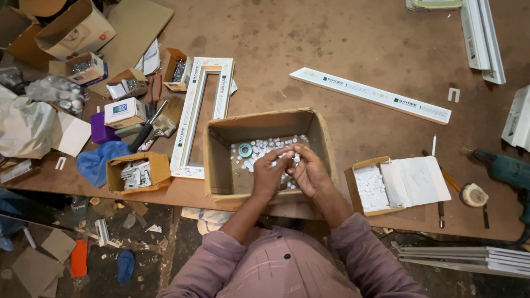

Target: The person stands at a workbench and sorts small white plastic components from a large cardboard box, picking pieces one at a time and placing them into a smaller open box beside it. They occasionally pick up several pieces in a hand and continue transferring them between the boxes.

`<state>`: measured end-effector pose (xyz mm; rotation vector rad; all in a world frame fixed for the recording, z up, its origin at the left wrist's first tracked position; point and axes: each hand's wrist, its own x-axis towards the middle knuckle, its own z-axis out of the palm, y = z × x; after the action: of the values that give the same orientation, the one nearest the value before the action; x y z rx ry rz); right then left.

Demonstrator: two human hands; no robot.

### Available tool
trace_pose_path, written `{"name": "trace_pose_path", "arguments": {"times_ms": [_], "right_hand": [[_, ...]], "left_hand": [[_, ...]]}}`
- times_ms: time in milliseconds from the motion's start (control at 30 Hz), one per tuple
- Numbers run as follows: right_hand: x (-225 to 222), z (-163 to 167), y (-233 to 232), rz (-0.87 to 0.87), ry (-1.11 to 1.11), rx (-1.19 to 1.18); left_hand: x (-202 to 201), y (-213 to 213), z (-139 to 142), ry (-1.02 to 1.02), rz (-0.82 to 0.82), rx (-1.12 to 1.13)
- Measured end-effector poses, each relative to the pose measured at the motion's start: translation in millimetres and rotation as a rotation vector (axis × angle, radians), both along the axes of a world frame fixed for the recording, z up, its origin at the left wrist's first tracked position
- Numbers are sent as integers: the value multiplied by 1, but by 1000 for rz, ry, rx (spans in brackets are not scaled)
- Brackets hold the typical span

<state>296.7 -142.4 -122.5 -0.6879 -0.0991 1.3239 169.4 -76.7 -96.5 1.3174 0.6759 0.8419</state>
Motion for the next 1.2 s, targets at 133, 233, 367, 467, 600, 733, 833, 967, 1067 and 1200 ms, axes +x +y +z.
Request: {"name": "trace_pose_path", "arguments": {"times_ms": [133, 233, 367, 467, 600, 733, 833, 967, 1067, 1200], "right_hand": [[-1, 6, 0, 12, 5, -69], [-1, 9, -1, 30, 2, -109], [1, 6, -1, -24, 32, -29], [1, 3, 0, -98, 61, -49], [0, 1, 0, -113, 62, -29], [1, 1, 0, -102, 30, -29], [1, 1, 0, -90, 14, -63], [0, -1, -2, -84, 32, -50], [-1, 0, -1, -70, 34, -61], [-1, 5, 0, -4, 29, -93]], "left_hand": [[4, -7, 9, 123, -26, -88], [4, -5, 4, 139, -16, -71], [0, 13, -14, 20, 141, -269], [-8, 25, -25, -173, 141, -555], [-11, 30, -32, -176, 195, -606], [-8, 28, -28, -155, 194, -600], [-7, 27, -23, -88, 183, -601], [-7, 25, -18, -44, 165, -514], [-6, 22, -18, 4, 190, -392], [-1, 13, -16, -29, 152, -187]]}}
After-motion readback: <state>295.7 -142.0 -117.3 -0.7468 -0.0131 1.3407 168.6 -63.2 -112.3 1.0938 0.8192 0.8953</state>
